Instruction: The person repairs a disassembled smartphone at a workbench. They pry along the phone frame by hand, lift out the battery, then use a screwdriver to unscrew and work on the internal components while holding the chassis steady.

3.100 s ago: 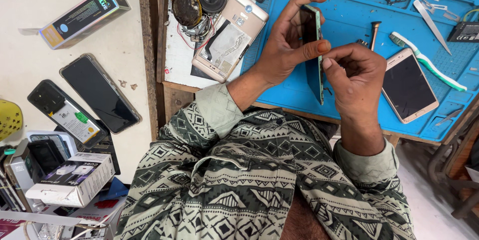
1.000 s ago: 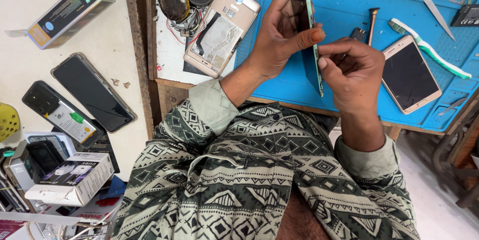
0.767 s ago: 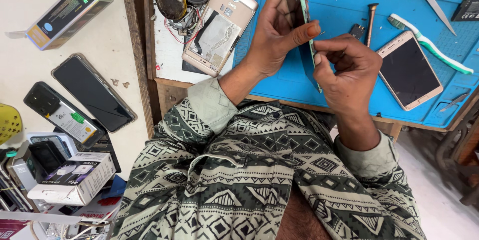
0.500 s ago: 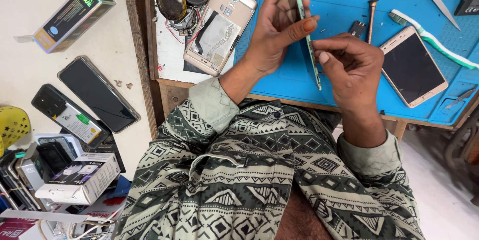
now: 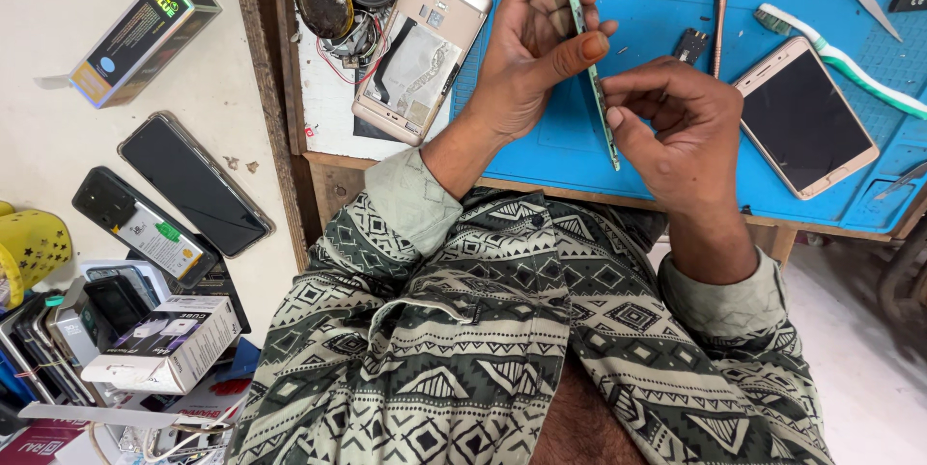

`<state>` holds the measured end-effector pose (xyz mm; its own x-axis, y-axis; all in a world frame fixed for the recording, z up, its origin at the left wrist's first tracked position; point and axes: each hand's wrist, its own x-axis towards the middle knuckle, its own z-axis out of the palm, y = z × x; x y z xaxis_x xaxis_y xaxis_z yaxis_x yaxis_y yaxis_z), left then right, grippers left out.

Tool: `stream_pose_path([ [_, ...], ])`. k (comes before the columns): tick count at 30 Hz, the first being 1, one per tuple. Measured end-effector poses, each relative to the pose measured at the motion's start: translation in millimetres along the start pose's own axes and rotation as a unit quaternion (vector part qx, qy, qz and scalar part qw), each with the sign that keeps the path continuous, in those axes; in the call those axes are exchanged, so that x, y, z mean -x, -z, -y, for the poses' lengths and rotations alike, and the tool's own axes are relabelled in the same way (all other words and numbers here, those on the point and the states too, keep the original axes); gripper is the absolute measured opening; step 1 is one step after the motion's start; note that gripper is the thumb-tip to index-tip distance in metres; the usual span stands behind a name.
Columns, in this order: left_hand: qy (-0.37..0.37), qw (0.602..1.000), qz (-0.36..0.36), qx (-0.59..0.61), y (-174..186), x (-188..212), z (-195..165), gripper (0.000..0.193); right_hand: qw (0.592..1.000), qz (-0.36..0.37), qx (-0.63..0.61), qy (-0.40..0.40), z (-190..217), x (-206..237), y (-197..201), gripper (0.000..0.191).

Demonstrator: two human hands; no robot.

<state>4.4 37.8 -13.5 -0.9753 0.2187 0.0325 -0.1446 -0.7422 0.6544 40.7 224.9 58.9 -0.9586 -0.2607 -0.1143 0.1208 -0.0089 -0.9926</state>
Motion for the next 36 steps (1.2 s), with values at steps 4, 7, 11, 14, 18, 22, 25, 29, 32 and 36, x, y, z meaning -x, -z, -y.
stream_pose_path([
  [4, -0.010, 1.000, 0.002, -0.025, 0.1, -0.2, 1.2, 0.065, 0.999, -0.001, 0.038, 0.011, 0.9, 0.8, 0.9, 0.021],
  [7, -0.015, 1.000, -0.003, -0.026, 0.2, 0.1, 2.2, 0.064, 0.999, -0.010, 0.049, 0.015, 1.7, 3.0, -1.7, 0.021],
  [11, -0.005, 1.000, -0.018, -0.010, -1.6, 0.0, 2.7, 0.063, 0.996, -0.022, 0.083, 0.027, 2.6, 4.3, -6.7, 0.021],
  [14, -0.006, 1.000, -0.021, -0.005, -1.8, -0.7, 1.8, 0.064, 0.996, -0.020, 0.082, 0.027, 2.9, 2.9, -5.0, 0.022],
  [18, -0.003, 1.000, -0.020, 0.005, -1.0, -1.5, 3.4, 0.063, 0.999, -0.022, 0.024, -0.017, 0.6, 3.1, 1.4, 0.022],
  [22, 0.000, 1.000, -0.018, 0.013, 1.9, -1.9, 5.1, 0.062, 1.000, -0.012, 0.022, -0.001, -5.2, 1.9, 5.4, 0.015],
  [25, 0.005, 1.000, -0.019, 0.021, 2.6, -2.3, 6.9, 0.063, 1.000, -0.009, 0.011, 0.003, -6.7, 1.5, 6.2, 0.019],
  [29, 0.002, 0.999, -0.022, 0.031, 3.6, -2.9, 9.1, 0.064, 1.000, -0.002, 0.004, 0.001, -4.5, -0.5, 5.7, 0.021],
  [32, -0.001, 1.000, -0.019, 0.022, 4.8, -2.1, 10.2, 0.063, 1.000, -0.004, 0.003, -0.007, -1.9, -1.3, 3.2, 0.022],
  [36, -0.004, 1.000, -0.017, 0.019, 4.6, -2.7, 11.3, 0.065, 0.999, -0.025, 0.019, -0.004, -0.1, -0.3, -3.2, 0.024],
])
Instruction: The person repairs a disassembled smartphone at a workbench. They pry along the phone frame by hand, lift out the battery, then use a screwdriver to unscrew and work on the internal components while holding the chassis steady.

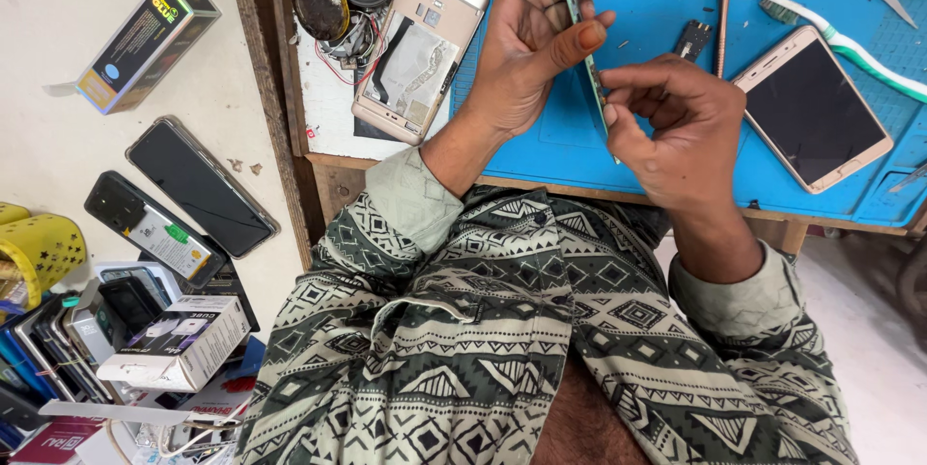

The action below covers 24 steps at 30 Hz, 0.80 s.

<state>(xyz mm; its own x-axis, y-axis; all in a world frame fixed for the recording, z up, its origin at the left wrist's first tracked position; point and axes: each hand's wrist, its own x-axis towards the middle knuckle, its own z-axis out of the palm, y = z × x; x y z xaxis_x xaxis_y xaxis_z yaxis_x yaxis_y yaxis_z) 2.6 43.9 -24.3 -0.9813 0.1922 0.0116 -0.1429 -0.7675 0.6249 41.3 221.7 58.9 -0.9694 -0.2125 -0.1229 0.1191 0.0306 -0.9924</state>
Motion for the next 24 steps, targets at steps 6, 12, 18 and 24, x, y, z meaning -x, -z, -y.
stream_pose_path([
  [6, 0.004, 1.000, 0.010, -0.007, -2.8, -0.4, -3.8, 0.066, 1.000, 0.005, -0.009, -0.004, 2.9, 0.7, 2.0, 0.024],
  [12, 0.009, 1.000, 0.023, -0.020, -6.6, -0.7, -6.9, 0.069, 1.000, 0.012, 0.000, -0.007, -0.7, -1.9, 10.1, 0.014],
  [18, 0.000, 0.997, 0.047, -0.060, -9.8, -0.8, -9.4, 0.071, 1.000, 0.003, -0.005, -0.028, -3.2, -1.7, 10.9, 0.006],
  [24, -0.001, 0.996, 0.050, -0.075, -9.2, 0.7, -9.7, 0.071, 1.000, -0.001, -0.003, -0.028, -1.7, 0.5, 8.9, 0.007],
])
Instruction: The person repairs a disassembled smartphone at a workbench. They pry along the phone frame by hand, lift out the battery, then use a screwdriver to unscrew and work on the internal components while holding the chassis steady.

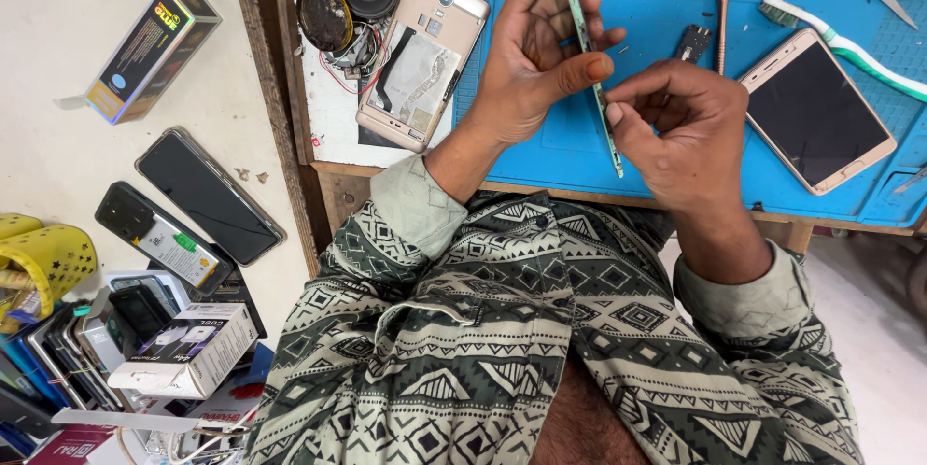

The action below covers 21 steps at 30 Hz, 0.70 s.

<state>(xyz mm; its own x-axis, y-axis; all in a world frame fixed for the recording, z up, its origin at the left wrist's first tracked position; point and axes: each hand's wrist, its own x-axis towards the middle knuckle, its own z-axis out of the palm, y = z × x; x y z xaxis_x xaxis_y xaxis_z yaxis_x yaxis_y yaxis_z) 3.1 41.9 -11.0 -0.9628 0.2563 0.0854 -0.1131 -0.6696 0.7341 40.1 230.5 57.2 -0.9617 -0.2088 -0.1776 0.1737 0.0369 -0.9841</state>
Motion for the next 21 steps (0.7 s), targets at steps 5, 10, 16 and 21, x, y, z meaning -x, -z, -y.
stream_pose_path([
  [5, 0.001, 1.000, -0.005, -0.010, 0.2, 0.9, 0.3, 0.073, 1.000, -0.019, 0.012, 0.010, -2.6, 2.3, -5.1, 0.006],
  [10, -0.003, 1.000, -0.018, 0.008, -2.8, 0.3, 0.4, 0.072, 0.998, -0.022, 0.039, 0.050, 4.9, 3.7, -5.9, 0.007],
  [16, 0.005, 0.999, -0.035, 0.020, -3.7, -0.9, 2.6, 0.071, 0.964, -0.048, 0.200, 0.168, 19.2, 10.6, -14.7, 0.029],
  [21, 0.000, 0.999, -0.037, 0.020, -3.0, 1.6, 4.1, 0.070, 0.914, -0.065, 0.345, 0.203, 25.5, 10.4, -19.4, 0.024],
])
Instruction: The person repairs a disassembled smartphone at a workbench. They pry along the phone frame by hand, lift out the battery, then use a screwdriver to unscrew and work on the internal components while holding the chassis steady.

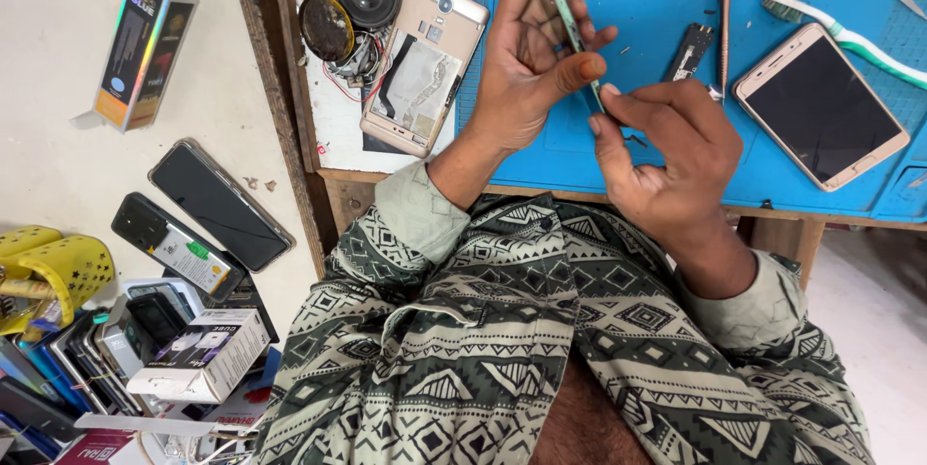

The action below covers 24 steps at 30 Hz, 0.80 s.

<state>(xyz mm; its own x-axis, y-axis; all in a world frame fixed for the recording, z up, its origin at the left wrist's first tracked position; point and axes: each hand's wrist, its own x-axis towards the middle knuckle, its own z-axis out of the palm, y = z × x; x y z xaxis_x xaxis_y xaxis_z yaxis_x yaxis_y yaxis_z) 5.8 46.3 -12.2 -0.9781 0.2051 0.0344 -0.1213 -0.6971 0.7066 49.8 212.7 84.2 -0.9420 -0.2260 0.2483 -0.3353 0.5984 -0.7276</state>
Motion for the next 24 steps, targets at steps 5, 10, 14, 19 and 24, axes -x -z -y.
stream_pose_path([
  [5, -0.003, 1.000, -0.015, 0.017, 0.5, -0.8, 0.6, 0.065, 1.000, 0.024, -0.017, 0.011, -4.5, -7.9, 7.0, 0.031],
  [10, 0.000, 0.998, -0.025, 0.057, 3.7, -0.3, -0.1, 0.063, 0.999, 0.018, -0.026, 0.015, -13.7, 1.8, 13.0, 0.054],
  [14, 0.003, 0.997, -0.024, 0.070, 7.1, -2.1, 2.3, 0.061, 1.000, 0.003, -0.017, 0.005, -23.0, 20.2, 9.4, 0.054],
  [19, 0.003, 0.996, -0.023, 0.081, 10.1, -0.5, 5.9, 0.057, 0.998, -0.014, -0.061, -0.024, -31.6, 39.9, 2.7, 0.047],
  [24, -0.004, 0.996, -0.016, 0.082, 12.5, -0.5, 8.5, 0.057, 0.992, -0.018, -0.109, -0.058, -33.4, 47.8, -0.8, 0.041],
])
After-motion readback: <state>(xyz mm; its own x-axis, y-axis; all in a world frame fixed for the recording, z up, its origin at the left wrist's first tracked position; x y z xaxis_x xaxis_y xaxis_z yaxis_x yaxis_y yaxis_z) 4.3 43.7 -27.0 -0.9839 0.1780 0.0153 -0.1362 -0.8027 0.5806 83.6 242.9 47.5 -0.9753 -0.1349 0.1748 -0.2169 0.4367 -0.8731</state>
